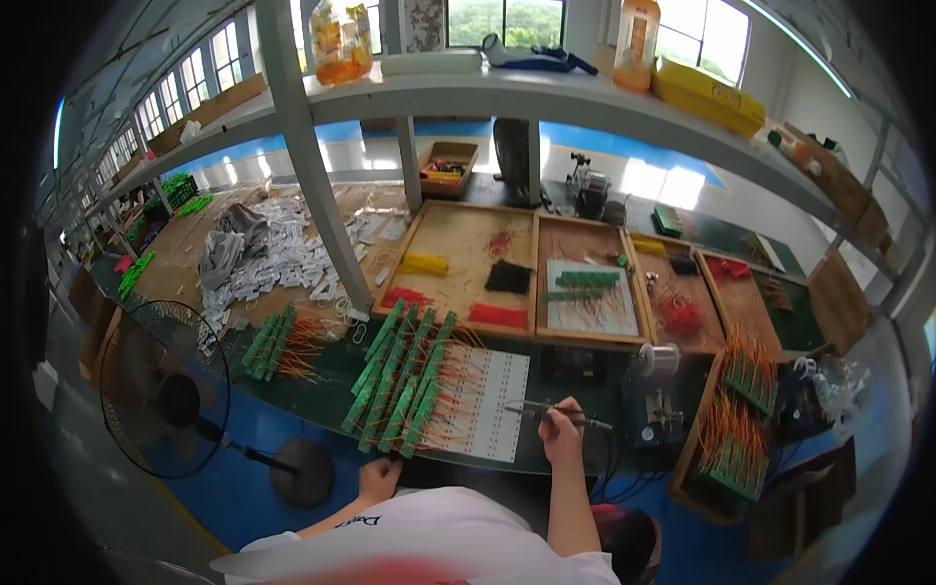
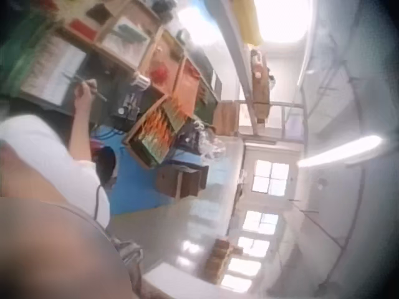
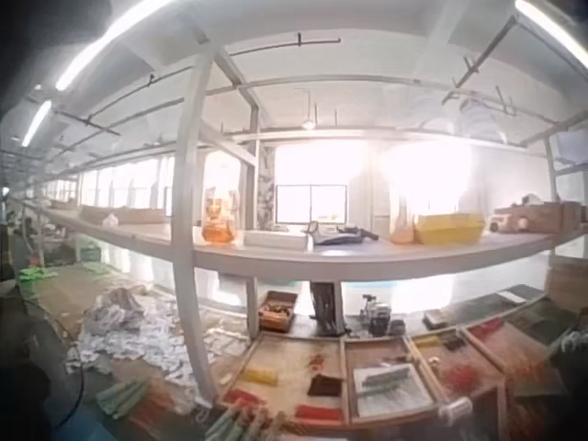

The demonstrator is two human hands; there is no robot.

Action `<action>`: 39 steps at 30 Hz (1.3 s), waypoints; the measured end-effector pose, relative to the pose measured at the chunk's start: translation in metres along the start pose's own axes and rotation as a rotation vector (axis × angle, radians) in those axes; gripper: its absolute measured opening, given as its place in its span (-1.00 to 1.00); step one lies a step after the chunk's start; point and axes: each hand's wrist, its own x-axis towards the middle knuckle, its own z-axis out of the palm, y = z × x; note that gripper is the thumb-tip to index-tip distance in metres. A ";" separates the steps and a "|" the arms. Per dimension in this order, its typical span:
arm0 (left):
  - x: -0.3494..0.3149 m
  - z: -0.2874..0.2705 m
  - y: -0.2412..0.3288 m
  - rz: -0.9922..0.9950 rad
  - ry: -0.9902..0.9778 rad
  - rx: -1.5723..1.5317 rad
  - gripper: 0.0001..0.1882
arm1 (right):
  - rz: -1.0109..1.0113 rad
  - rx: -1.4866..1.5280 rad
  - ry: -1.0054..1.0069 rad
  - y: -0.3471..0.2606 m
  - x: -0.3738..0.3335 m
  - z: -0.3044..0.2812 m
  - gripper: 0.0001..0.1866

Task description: The person solders electrical wires onto a large LED panel using a soldering iron.

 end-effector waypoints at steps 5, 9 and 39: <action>-0.006 0.005 0.030 0.037 0.009 0.154 -0.62 | -0.013 -0.106 0.025 0.002 0.002 -0.006 -0.88; -0.002 0.009 0.031 -0.016 -0.055 0.081 -0.66 | -0.046 -0.120 -0.042 0.001 0.000 0.002 -0.89; 0.005 0.019 -0.032 0.098 -0.275 0.257 -0.51 | -0.061 -0.269 0.073 -0.002 0.005 0.003 -0.76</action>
